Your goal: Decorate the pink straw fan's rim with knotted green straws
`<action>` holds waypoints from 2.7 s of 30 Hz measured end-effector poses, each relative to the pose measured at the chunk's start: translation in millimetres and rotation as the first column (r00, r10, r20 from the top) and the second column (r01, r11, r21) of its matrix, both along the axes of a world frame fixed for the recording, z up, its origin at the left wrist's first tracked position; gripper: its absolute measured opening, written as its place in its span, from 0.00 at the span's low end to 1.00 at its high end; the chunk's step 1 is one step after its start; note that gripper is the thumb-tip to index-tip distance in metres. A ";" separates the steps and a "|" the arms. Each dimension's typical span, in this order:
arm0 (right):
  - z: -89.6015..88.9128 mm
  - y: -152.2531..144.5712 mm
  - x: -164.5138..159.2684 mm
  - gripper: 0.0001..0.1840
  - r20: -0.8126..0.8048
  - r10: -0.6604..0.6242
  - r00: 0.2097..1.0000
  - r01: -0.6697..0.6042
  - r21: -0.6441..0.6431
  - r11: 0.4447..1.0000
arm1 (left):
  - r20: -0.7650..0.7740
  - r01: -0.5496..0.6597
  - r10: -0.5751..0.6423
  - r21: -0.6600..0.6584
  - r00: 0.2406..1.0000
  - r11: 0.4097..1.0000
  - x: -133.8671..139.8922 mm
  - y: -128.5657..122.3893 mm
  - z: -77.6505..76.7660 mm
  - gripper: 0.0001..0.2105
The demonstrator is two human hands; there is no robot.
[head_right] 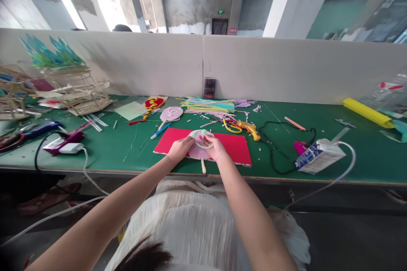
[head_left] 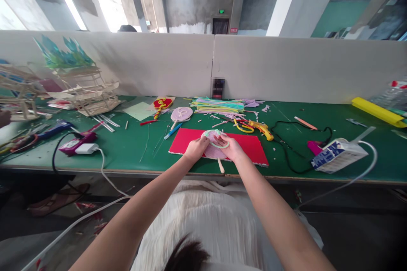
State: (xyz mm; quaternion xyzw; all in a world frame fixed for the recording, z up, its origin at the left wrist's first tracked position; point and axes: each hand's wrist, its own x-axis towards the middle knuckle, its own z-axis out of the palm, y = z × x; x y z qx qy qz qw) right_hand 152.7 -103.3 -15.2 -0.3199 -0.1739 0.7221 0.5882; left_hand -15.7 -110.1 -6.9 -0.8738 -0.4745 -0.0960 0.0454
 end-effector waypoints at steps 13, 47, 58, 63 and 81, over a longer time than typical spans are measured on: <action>-3.8 1.9 1.3 0.09 -0.011 0.028 1.000 -0.028 0.026 0.999 | -0.025 0.002 -0.001 0.063 1.000 0.998 -1.5 -1.1 0.1 0.10; -7.6 4.1 2.0 0.07 0.011 0.043 0.999 -0.043 0.044 0.998 | 0.006 -0.082 0.082 -0.018 0.997 0.996 2.5 1.6 4.9 0.10; -6.2 2.8 1.5 0.06 0.040 0.041 0.998 -0.044 0.066 0.997 | 0.027 -0.095 0.095 -0.018 0.995 0.995 2.2 1.8 4.5 0.10; -7.6 3.5 1.1 0.06 0.096 0.022 0.995 -0.030 0.091 0.995 | 0.039 -0.068 0.068 -0.006 0.997 0.998 0.9 -1.0 4.6 0.11; 15.3 52.2 25.2 0.05 0.814 -0.027 0.580 -0.343 0.273 0.899 | 0.135 -0.145 0.142 0.009 0.981 0.989 12.4 -18.5 2.7 0.14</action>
